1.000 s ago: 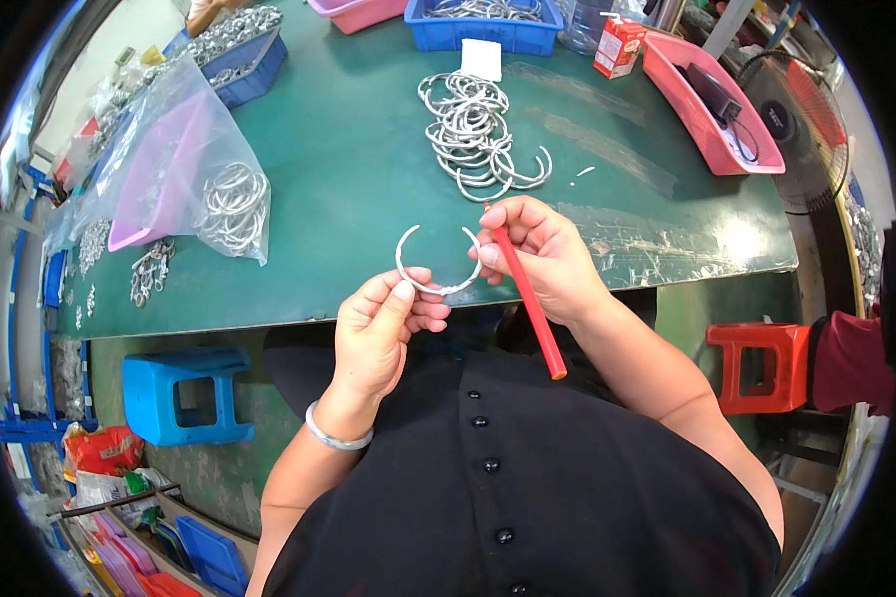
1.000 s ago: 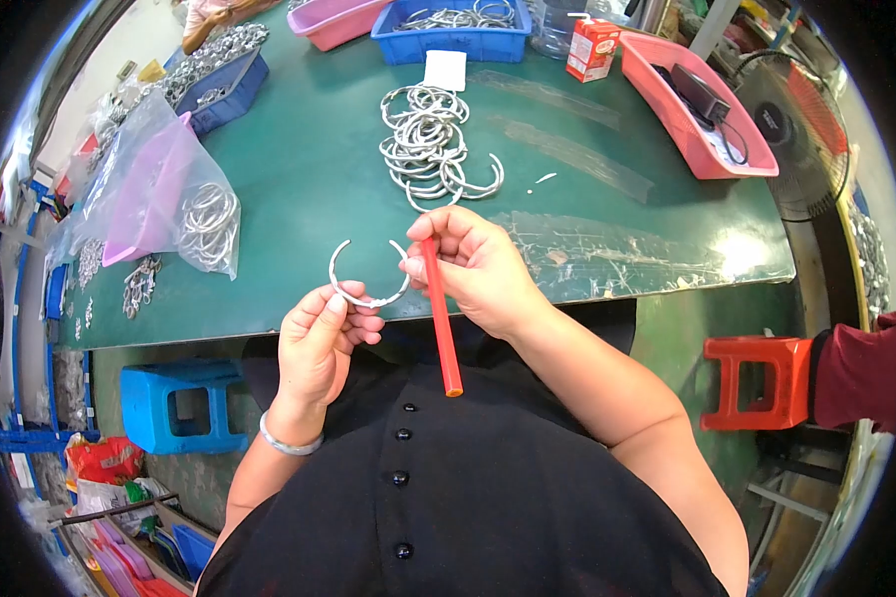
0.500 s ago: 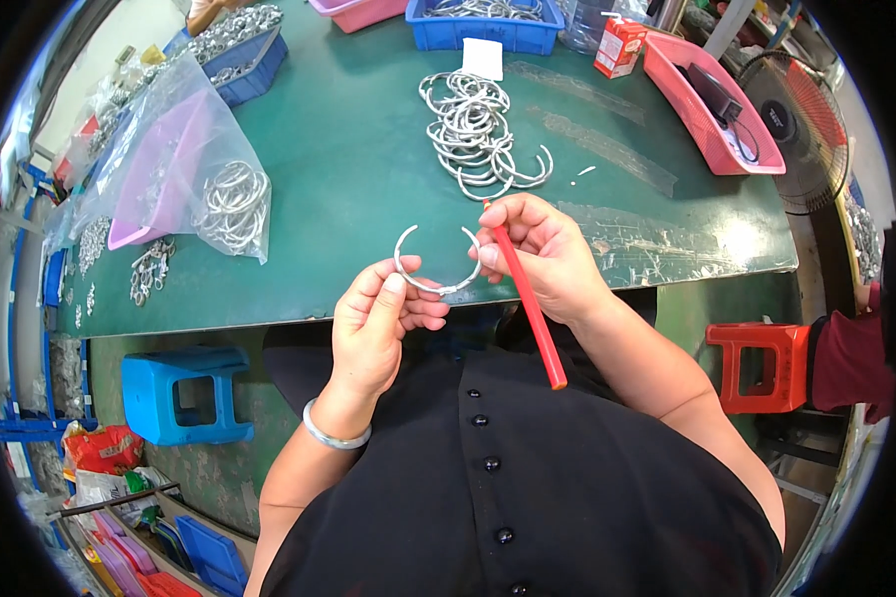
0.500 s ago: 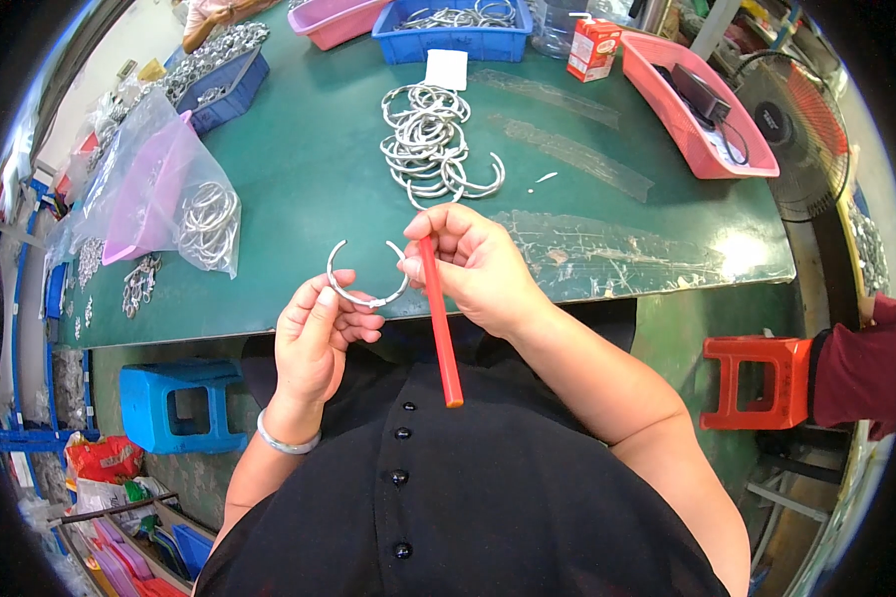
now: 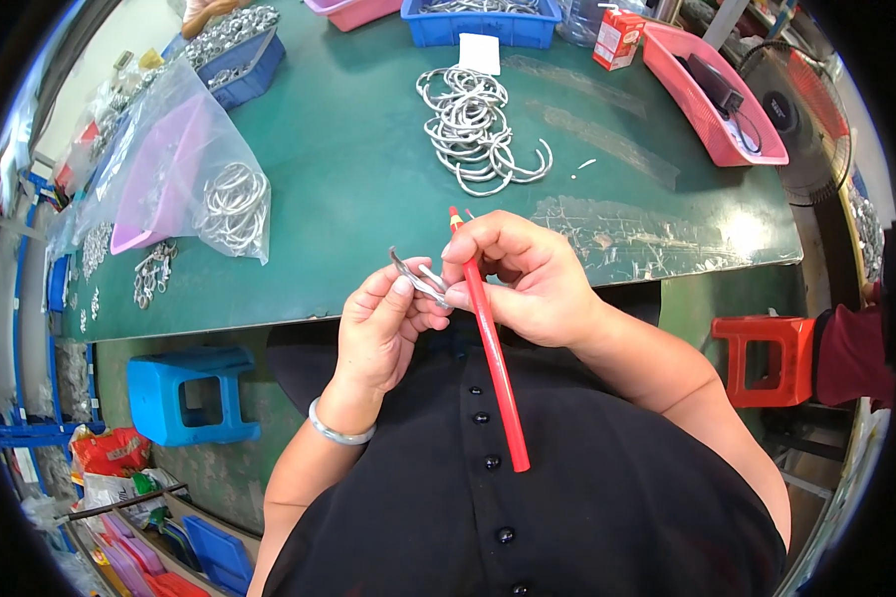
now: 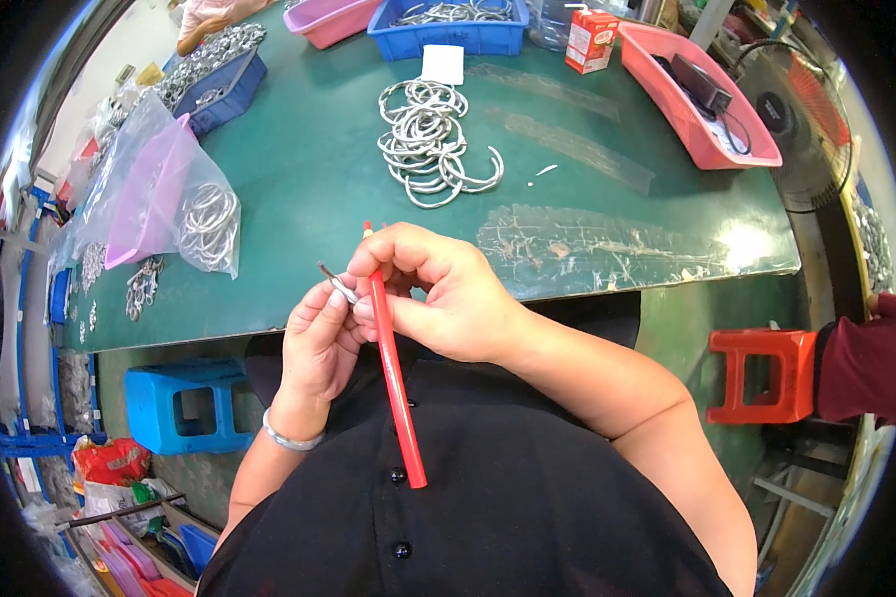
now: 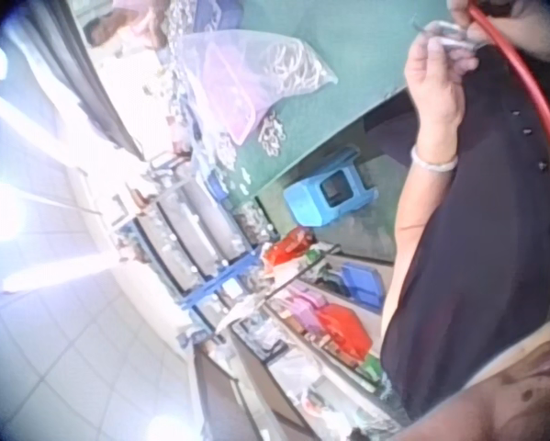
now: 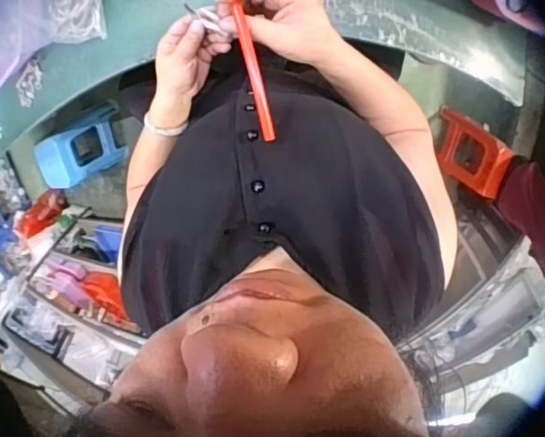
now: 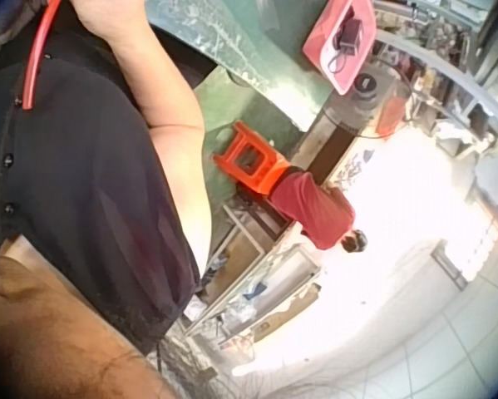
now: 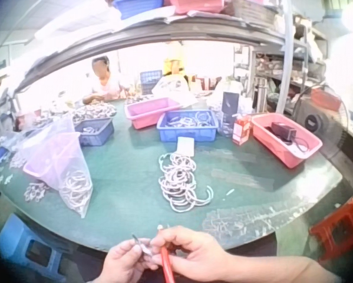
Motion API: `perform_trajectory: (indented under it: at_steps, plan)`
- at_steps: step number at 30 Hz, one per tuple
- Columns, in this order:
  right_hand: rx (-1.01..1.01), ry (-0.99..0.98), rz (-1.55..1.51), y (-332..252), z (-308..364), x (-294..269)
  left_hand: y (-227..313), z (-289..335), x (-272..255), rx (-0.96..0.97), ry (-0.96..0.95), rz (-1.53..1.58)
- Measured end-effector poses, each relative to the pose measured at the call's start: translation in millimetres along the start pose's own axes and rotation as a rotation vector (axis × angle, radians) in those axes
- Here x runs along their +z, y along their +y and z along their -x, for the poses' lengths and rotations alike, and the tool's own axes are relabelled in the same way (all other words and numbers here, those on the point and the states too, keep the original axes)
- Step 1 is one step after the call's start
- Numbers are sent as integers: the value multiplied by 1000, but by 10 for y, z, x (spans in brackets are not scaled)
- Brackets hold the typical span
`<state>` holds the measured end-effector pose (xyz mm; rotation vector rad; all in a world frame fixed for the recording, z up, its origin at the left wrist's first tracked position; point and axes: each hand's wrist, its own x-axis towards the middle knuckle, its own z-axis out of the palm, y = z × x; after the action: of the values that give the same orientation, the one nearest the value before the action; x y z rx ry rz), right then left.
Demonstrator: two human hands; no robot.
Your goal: The person marks metal rings using a red pen and stacks them on a table.
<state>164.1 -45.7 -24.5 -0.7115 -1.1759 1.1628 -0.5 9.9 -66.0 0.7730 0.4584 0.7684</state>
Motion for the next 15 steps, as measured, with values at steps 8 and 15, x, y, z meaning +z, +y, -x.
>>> perform_trajectory:
  at_steps: [8, 15]
  plan:
    - [-41, -14, 139, 15, 14, -2, -18, -3, 6, -36, 7, 25]
    - [-21, -13, 172, -6, 6, -29, -18, -7, 4, -46, 20, 49]
